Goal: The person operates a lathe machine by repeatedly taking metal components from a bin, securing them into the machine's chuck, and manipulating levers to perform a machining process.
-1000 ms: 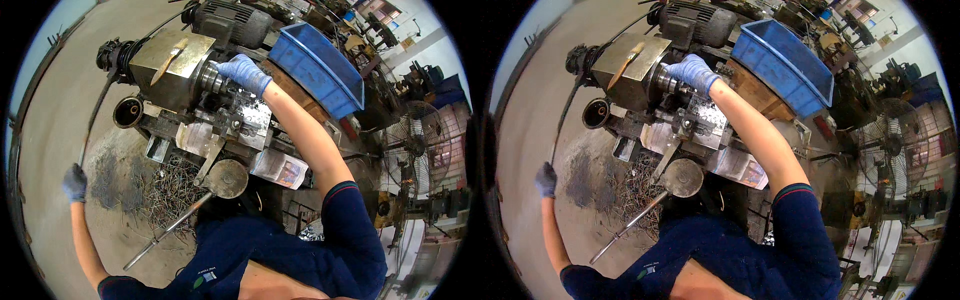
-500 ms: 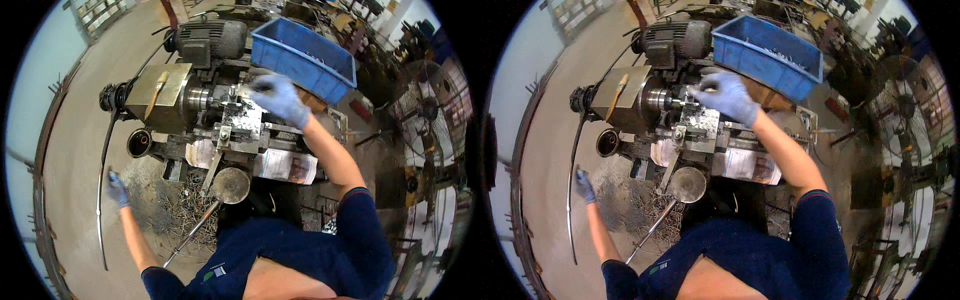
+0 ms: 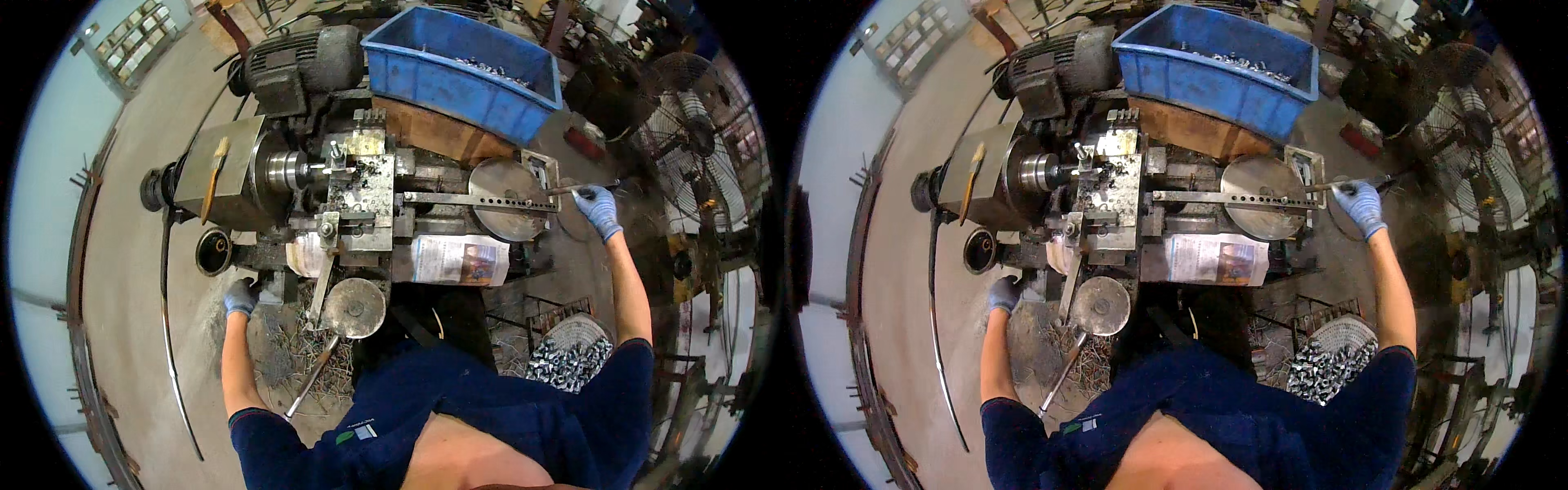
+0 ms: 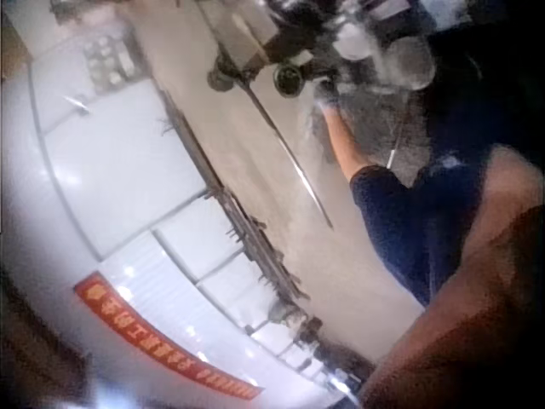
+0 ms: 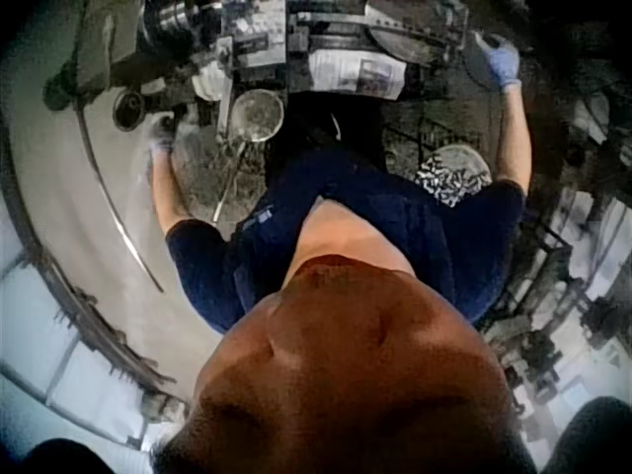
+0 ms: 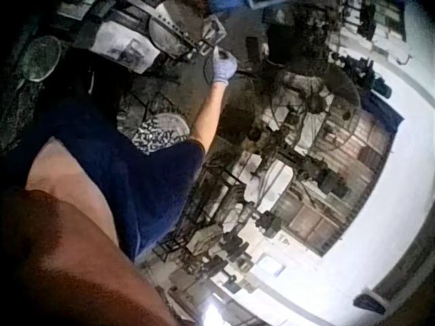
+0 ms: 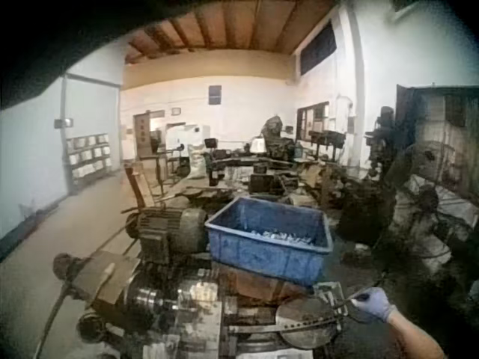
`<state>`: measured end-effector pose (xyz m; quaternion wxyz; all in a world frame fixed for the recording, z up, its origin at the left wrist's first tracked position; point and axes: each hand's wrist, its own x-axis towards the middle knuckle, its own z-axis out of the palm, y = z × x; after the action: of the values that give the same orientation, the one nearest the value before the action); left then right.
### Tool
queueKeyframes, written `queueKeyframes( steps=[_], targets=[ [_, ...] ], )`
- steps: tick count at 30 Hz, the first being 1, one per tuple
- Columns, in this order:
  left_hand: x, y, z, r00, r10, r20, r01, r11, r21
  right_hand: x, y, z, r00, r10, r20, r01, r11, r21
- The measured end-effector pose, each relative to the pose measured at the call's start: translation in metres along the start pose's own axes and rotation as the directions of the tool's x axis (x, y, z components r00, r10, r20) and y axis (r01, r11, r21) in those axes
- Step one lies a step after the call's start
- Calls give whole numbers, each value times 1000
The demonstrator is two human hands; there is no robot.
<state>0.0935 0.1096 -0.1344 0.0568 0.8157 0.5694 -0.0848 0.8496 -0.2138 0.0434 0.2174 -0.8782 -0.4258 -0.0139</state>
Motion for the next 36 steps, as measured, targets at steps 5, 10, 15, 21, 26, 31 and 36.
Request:
queueKeyframes(
  steps=[5, 10, 15, 21, 26, 31, 36],
  targets=[
    [-57, 10, -61, 995, 46, 91, -27, 978, -207, 29, 51, 7, 964, 118, 238, 47, 805, -591],
    [-130, 58, -106, 987, 118, 112, -51, 878, -476, 42, 79, 32, 939, 276, 206, -79, 754, -653],
    [-186, 136, -144, 888, 401, 223, -192, 767, -613, 1, 97, 33, 963, 243, 119, -123, 785, -607],
    [-193, 152, -68, 924, 288, 254, -119, 844, -523, -109, 74, 31, 935, 355, -8, -306, 793, -528],
    [-189, 144, -50, 922, 323, 213, -156, 814, -560, -168, 42, 38, 839, 539, -78, -503, 712, -489],
    [-189, 149, -54, 926, 273, 261, -72, 807, -587, -177, 23, 28, 845, 534, -33, -508, 780, -367],
    [-184, 148, -57, 916, 332, 223, -156, 810, -565, -179, 31, 40, 848, 519, -104, -516, 766, -384]
  ],
)
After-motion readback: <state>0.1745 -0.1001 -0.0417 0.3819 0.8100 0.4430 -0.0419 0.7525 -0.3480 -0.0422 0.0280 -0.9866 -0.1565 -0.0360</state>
